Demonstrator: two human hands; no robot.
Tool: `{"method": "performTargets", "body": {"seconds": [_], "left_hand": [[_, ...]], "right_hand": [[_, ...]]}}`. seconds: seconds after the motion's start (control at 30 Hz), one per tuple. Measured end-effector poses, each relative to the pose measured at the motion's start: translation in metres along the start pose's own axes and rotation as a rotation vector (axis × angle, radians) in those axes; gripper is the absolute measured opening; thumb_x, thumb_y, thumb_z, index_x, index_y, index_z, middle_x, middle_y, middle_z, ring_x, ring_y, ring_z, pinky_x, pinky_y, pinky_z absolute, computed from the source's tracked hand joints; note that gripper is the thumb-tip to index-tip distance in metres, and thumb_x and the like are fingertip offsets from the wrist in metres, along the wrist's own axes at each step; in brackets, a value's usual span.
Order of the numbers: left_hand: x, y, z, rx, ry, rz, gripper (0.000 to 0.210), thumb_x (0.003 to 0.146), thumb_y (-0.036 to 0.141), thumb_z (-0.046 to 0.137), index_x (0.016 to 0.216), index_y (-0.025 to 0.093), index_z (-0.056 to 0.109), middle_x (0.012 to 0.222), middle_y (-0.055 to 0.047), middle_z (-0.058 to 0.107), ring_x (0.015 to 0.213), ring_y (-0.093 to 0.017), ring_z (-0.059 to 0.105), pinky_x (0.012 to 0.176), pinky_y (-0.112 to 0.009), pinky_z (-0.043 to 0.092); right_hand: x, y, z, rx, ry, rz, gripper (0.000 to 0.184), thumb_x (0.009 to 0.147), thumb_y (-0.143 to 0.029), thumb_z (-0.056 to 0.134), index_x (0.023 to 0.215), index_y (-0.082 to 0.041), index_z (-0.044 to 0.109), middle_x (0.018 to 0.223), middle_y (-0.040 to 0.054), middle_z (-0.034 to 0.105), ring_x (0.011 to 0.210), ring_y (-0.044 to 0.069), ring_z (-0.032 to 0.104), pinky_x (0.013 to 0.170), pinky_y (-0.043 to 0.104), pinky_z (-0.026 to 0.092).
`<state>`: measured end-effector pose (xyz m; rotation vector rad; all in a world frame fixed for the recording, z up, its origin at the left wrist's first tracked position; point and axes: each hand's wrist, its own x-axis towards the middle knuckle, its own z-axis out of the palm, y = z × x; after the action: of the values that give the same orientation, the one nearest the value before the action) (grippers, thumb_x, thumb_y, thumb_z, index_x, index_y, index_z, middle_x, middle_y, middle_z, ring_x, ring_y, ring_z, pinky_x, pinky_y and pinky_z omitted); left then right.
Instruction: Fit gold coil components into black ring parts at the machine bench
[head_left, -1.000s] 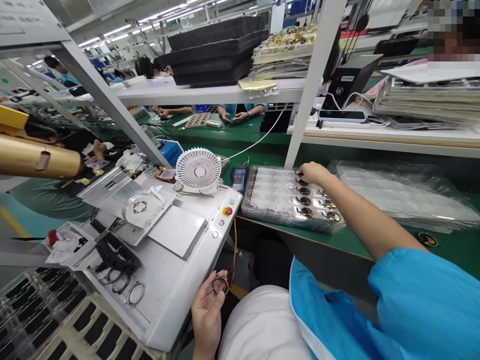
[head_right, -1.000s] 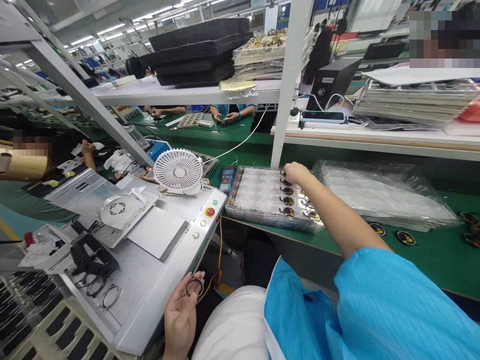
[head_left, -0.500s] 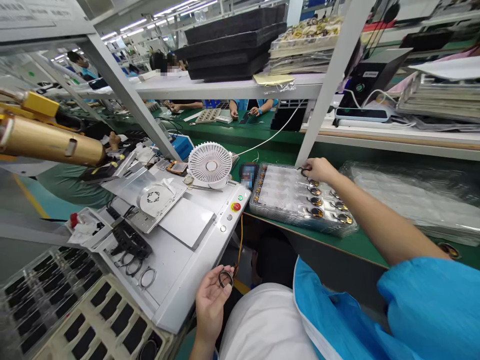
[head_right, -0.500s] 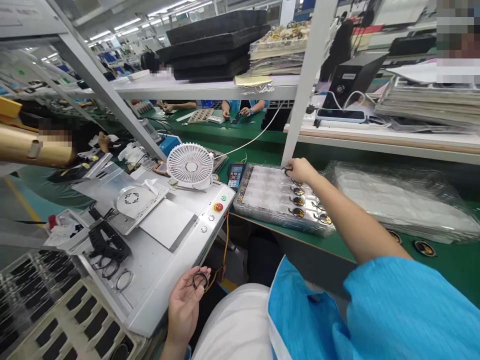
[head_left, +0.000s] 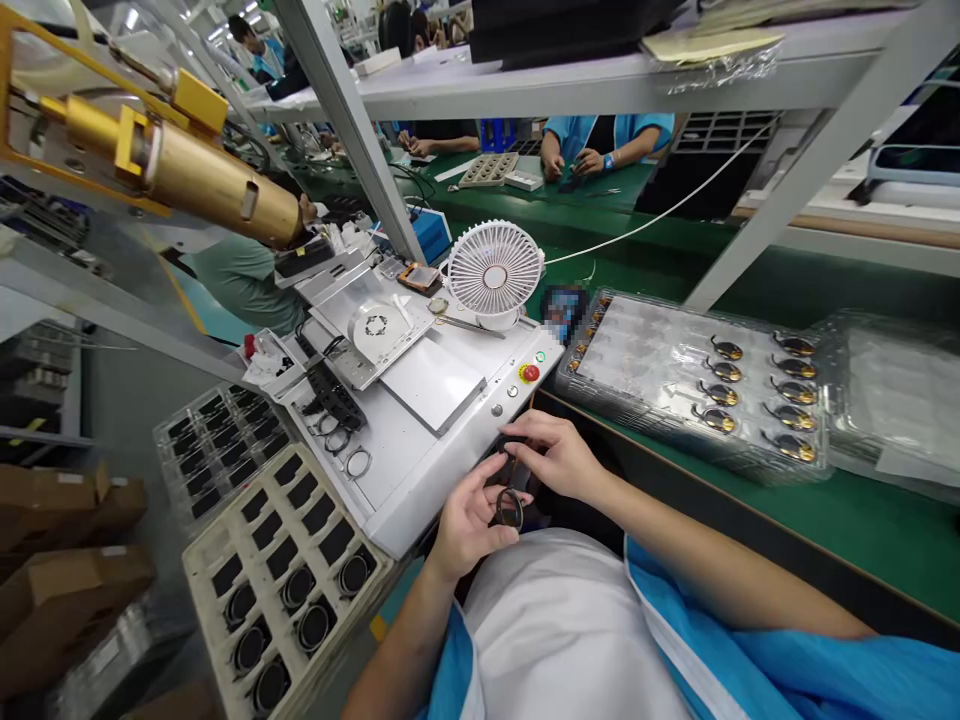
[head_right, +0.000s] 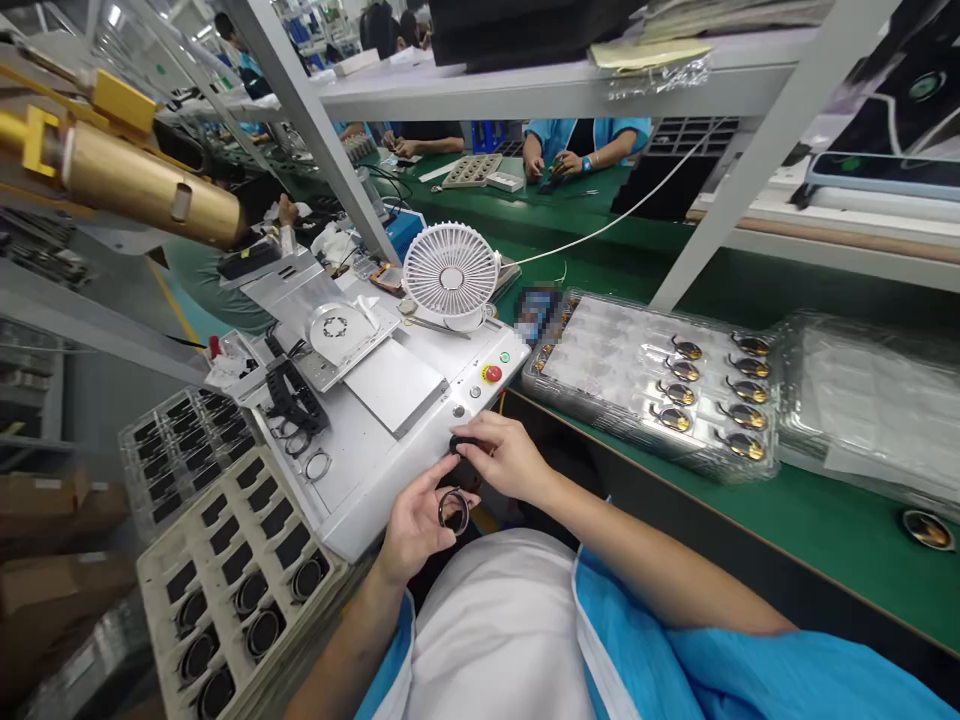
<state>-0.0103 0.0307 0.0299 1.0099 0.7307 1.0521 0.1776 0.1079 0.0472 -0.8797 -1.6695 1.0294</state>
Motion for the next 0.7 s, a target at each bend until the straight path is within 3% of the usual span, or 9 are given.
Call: {"method": "performTargets", "body": {"seconds": [0.1,0.17,0.37,0.47,0.53,0.7], "left_hand": [[-0.006,-0.004,-0.002,-0.073,0.066,0.023,0.094,0.063,0.042,0.096,0.146,0.027,0.056,0.151,-0.019,0.054,0.100,-0.025,0.074,0.089,-0.036,0.057],[-0.009,-0.006,-0.003,-0.139,0.097,0.011,0.092,0.061,0.046,0.096,0.143,0.027,0.059,0.152,-0.018,0.053,0.096,-0.023,0.074,0.089,-0.036,0.057],[-0.008,-0.008,-0.009,-0.207,0.136,0.006,0.082,0.060,0.048,0.096,0.132,0.020,0.068,0.118,-0.013,0.072,0.092,-0.023,0.073,0.088,-0.036,0.057],[-0.004,-0.005,-0.012,-0.211,0.203,0.056,0.079,0.062,0.046,0.095,0.132,0.019,0.068,0.111,-0.012,0.075,0.094,-0.023,0.073,0.090,-0.035,0.056],[-0.002,-0.001,-0.014,-0.201,0.258,0.101,0.077,0.065,0.044,0.094,0.133,0.019,0.068,0.107,-0.011,0.075,0.097,-0.023,0.072,0.092,-0.034,0.055],[-0.005,0.006,-0.017,-0.099,0.322,0.203,0.077,0.066,0.043,0.093,0.135,0.021,0.067,0.110,-0.012,0.074,0.099,-0.024,0.073,0.092,-0.035,0.056]], "right_hand": [[0.000,0.002,-0.002,-0.025,-0.031,-0.128,0.014,0.095,-0.021,0.066,0.094,-0.020,0.079,0.092,0.0076,0.072,0.077,0.016,0.068,0.066,0.026,0.054],[0.000,0.001,-0.002,-0.046,-0.076,-0.188,0.014,0.096,-0.019,0.065,0.089,-0.019,0.077,0.091,0.0076,0.071,0.076,0.015,0.068,0.066,0.025,0.054],[0.013,-0.007,-0.005,-0.081,-0.323,-0.290,0.016,0.099,-0.020,0.060,0.088,-0.019,0.071,0.085,0.0065,0.066,0.078,0.016,0.064,0.070,0.027,0.052],[0.036,-0.009,-0.005,-0.064,-0.329,-0.303,0.013,0.097,-0.022,0.064,0.085,-0.019,0.070,0.097,0.0090,0.066,0.090,0.019,0.064,0.077,0.030,0.053],[0.060,-0.008,-0.002,-0.068,-0.252,-0.207,0.011,0.093,-0.023,0.066,0.084,-0.019,0.068,0.096,0.0077,0.066,0.090,0.020,0.063,0.077,0.031,0.052],[0.122,0.003,0.008,-0.293,-0.058,0.302,0.014,0.086,-0.017,0.068,0.077,-0.019,0.057,0.076,-0.0006,0.064,0.071,0.015,0.059,0.069,0.027,0.044]]}}
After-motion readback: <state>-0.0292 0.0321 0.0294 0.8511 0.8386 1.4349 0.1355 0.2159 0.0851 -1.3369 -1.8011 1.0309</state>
